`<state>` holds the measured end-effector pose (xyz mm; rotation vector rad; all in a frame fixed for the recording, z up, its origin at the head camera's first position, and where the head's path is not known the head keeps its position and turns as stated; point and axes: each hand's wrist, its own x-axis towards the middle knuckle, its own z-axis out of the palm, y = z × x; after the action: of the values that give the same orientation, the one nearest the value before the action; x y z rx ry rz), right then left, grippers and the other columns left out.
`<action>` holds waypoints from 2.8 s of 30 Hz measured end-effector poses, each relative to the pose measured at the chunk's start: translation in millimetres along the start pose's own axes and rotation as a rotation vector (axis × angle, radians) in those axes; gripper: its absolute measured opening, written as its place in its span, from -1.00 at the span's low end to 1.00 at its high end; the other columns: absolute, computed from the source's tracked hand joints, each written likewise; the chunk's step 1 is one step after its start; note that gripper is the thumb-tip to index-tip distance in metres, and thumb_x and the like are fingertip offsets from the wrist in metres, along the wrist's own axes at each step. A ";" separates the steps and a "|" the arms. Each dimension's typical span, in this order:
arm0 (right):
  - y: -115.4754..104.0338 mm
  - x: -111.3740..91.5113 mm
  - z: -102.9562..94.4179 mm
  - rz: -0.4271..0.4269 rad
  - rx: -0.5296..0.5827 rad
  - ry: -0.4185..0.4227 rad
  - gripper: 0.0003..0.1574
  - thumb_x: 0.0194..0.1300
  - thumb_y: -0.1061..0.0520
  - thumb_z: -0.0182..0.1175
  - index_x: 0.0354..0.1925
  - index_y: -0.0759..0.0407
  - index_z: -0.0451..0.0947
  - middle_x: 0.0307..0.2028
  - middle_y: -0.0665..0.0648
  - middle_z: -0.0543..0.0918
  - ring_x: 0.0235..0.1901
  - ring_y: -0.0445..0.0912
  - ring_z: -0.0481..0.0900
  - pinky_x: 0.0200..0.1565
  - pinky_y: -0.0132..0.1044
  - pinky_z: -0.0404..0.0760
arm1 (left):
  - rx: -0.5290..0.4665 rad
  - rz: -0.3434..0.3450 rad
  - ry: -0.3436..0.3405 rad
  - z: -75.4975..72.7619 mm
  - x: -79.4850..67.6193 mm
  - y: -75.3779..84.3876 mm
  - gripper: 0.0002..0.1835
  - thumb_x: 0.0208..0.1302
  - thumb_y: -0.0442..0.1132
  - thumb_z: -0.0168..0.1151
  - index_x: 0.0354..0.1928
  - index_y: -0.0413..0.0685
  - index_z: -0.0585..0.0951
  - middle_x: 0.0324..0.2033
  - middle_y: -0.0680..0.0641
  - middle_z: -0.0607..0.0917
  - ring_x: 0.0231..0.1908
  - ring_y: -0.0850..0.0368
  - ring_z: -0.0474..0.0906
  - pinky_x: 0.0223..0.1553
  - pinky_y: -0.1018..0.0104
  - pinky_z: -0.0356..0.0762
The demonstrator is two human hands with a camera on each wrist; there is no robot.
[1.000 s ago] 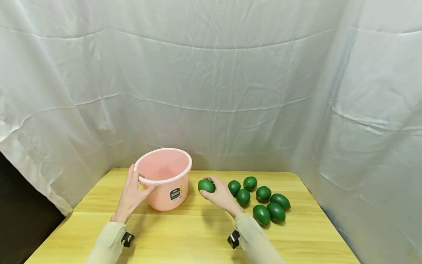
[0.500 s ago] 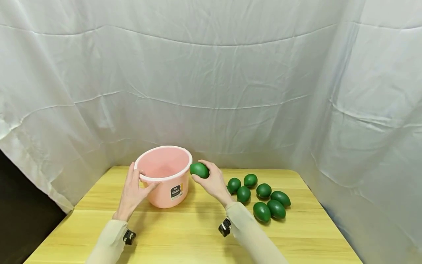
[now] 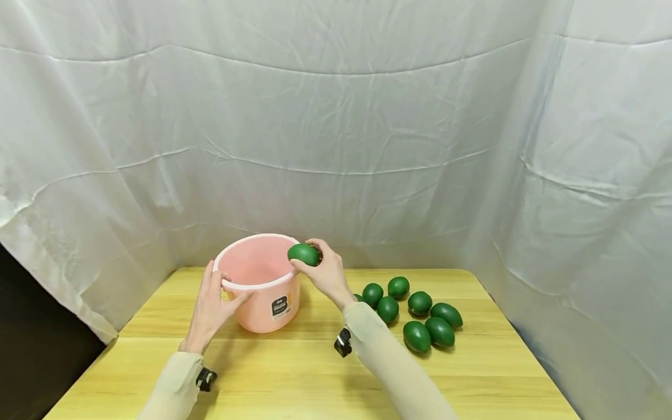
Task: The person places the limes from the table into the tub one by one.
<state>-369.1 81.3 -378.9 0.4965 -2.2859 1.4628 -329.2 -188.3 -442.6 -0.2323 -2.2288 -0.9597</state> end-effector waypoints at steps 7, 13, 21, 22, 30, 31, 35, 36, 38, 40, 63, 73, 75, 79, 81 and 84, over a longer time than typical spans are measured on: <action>-2.9 8.7 13.2 -0.039 -0.028 -0.022 -0.25 0.03 -0.25 0.47 0.16 -0.06 0.56 -0.04 0.02 0.68 -0.18 -0.10 0.63 -0.15 -0.21 0.66 | 0.019 -0.016 -0.030 2.3 -2.0 2.7 -0.28 -0.05 0.29 0.47 -0.15 -0.10 0.39 0.50 -0.26 0.02 0.44 -0.35 0.06 0.23 -0.35 0.34; -9.7 15.7 26.7 -0.078 -0.071 -0.071 -0.21 0.04 -0.24 0.47 0.19 0.00 0.55 0.00 0.05 0.67 -0.14 -0.10 0.63 -0.12 -0.21 0.67 | 0.020 0.001 -0.017 4.0 0.2 3.2 -0.28 -0.05 0.31 0.45 -0.16 -0.11 0.40 0.49 -0.21 0.06 0.40 -0.28 0.14 0.21 -0.32 0.40; -23.6 23.1 48.4 -0.153 -0.268 -0.191 -0.43 0.13 -0.21 0.41 0.10 -0.16 0.55 0.02 -0.06 0.64 -0.13 -0.13 0.59 -0.12 -0.25 0.61 | 0.026 0.000 -0.001 -0.7 -0.7 0.3 -0.31 -0.04 0.30 0.46 -0.18 -0.08 0.39 0.49 -0.23 0.07 0.40 -0.27 0.15 0.20 -0.32 0.41; -24.8 23.8 50.5 -0.164 -0.299 -0.202 -0.46 0.13 -0.20 0.40 0.07 -0.16 0.56 0.02 -0.07 0.64 -0.13 -0.13 0.58 -0.11 -0.25 0.60 | 0.027 0.000 -0.001 -1.1 -0.8 0.4 -0.30 -0.04 0.29 0.46 -0.17 -0.09 0.39 0.48 -0.23 0.07 0.40 -0.27 0.15 0.21 -0.32 0.40; -27.7 24.9 60.4 -0.182 -0.461 -0.260 -0.55 0.18 -0.22 0.32 0.00 -0.10 0.62 -0.09 -0.11 0.71 -0.12 -0.15 0.56 0.18 -0.08 0.38 | 0.029 0.000 0.000 -0.9 -1.0 -0.3 -0.31 -0.04 0.24 0.48 -0.18 -0.11 0.38 0.49 -0.28 0.04 0.43 -0.31 0.09 0.28 -0.32 0.31; -27.7 24.9 60.6 -0.178 -0.460 -0.260 -0.53 0.19 -0.21 0.32 0.02 -0.09 0.62 -0.07 -0.11 0.71 -0.11 -0.14 0.56 0.20 -0.07 0.36 | 0.031 0.002 0.001 -1.3 -0.5 0.0 -0.32 -0.04 0.24 0.49 -0.19 -0.11 0.38 0.49 -0.28 0.03 0.43 -0.32 0.09 0.29 -0.32 0.30; -26.7 24.0 60.4 -0.172 -0.463 -0.270 -0.45 0.20 -0.22 0.31 0.09 -0.03 0.61 -0.01 -0.08 0.70 -0.07 -0.13 0.57 0.23 -0.09 0.34 | 0.028 0.013 0.007 -1.5 -0.1 0.1 -0.32 -0.03 0.23 0.49 -0.21 -0.13 0.37 0.48 -0.29 0.05 0.42 -0.31 0.12 0.28 -0.31 0.32; -26.8 23.3 60.4 -0.169 -0.467 -0.275 -0.43 0.20 -0.22 0.31 0.11 -0.02 0.60 0.01 -0.07 0.70 -0.05 -0.12 0.57 0.24 -0.08 0.34 | 0.026 0.013 0.007 -1.5 -0.6 -0.2 -0.33 -0.03 0.22 0.49 -0.20 -0.14 0.37 0.48 -0.29 0.06 0.41 -0.31 0.13 0.26 -0.31 0.33; -26.8 21.7 60.7 -0.153 -0.475 -0.282 -0.41 0.21 -0.21 0.31 0.13 -0.01 0.59 0.04 -0.05 0.68 -0.01 -0.11 0.56 0.25 -0.07 0.33 | 0.022 0.009 0.002 -1.8 -1.9 -0.5 -0.33 -0.02 0.20 0.50 -0.18 -0.14 0.38 0.48 -0.30 0.06 0.40 -0.32 0.13 0.26 -0.32 0.33; -27.4 20.3 61.0 -0.124 -0.460 -0.288 -0.43 0.23 -0.20 0.29 0.14 0.00 0.58 0.06 -0.03 0.68 0.01 -0.10 0.58 0.25 -0.05 0.33 | 0.017 0.003 -0.006 -1.9 -2.4 -1.4 -0.32 -0.02 0.19 0.50 -0.16 -0.15 0.38 0.48 -0.31 0.06 0.40 -0.35 0.13 0.25 -0.34 0.33; -13.9 13.6 43.8 -0.179 -0.336 -0.142 -0.68 0.32 0.05 0.18 -0.04 0.14 0.69 -0.02 0.10 0.71 0.02 0.02 0.55 0.08 -0.07 0.53 | 0.018 -0.014 -0.019 -5.4 3.1 1.2 -0.30 -0.06 0.26 0.49 -0.21 -0.12 0.38 0.49 -0.23 0.07 0.40 -0.31 0.16 0.26 -0.31 0.34; 0.2 5.0 27.0 -0.229 -0.291 -0.055 -0.67 0.42 0.01 0.14 0.01 0.12 0.68 0.04 0.11 0.67 0.07 -0.03 0.56 0.12 -0.14 0.58 | 0.003 -0.005 -0.008 -8.3 4.2 1.5 -0.32 -0.08 0.28 0.50 -0.25 -0.07 0.37 0.43 -0.18 0.18 0.36 -0.23 0.24 0.17 -0.29 0.45; 3.2 2.5 23.1 -0.228 -0.286 -0.037 -0.66 0.43 0.00 0.13 0.02 0.11 0.67 0.03 0.10 0.67 0.07 -0.03 0.56 0.13 -0.14 0.58 | -0.006 -0.005 -0.003 -6.7 3.3 0.9 -0.32 -0.08 0.27 0.50 -0.25 -0.07 0.38 0.43 -0.19 0.17 0.37 -0.24 0.22 0.20 -0.29 0.43; 8.3 -3.4 15.0 -0.219 -0.274 -0.028 -0.64 0.45 -0.02 0.10 0.04 0.13 0.66 0.02 0.09 0.67 0.07 -0.03 0.57 0.14 -0.10 0.57 | -0.015 -0.014 -0.001 -3.8 2.2 0.3 -0.33 -0.09 0.24 0.52 -0.24 -0.08 0.38 0.47 -0.21 0.12 0.40 -0.31 0.17 0.24 -0.32 0.36; 10.5 -7.0 10.7 -0.219 -0.270 -0.028 -0.64 0.45 -0.02 0.11 0.03 0.13 0.66 0.01 0.08 0.67 0.07 -0.03 0.57 0.14 -0.08 0.57 | -0.015 -0.023 -0.002 -2.9 1.5 0.8 -0.33 -0.09 0.24 0.52 -0.23 -0.08 0.39 0.49 -0.23 0.08 0.42 -0.35 0.13 0.25 -0.33 0.34; 13.9 -12.4 4.3 -0.222 -0.272 -0.034 -0.66 0.45 -0.01 0.11 0.02 0.10 0.67 0.00 0.06 0.67 0.06 -0.05 0.58 0.14 -0.09 0.57 | -0.023 -0.036 -0.008 -1.8 0.9 1.6 -0.32 -0.09 0.25 0.52 -0.22 -0.07 0.39 0.50 -0.23 0.06 0.42 -0.38 0.11 0.25 -0.34 0.33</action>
<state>-365.6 84.0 -397.5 0.6703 -2.3226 1.0280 -328.3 -188.5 -440.2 -0.2079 -2.2367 -1.0060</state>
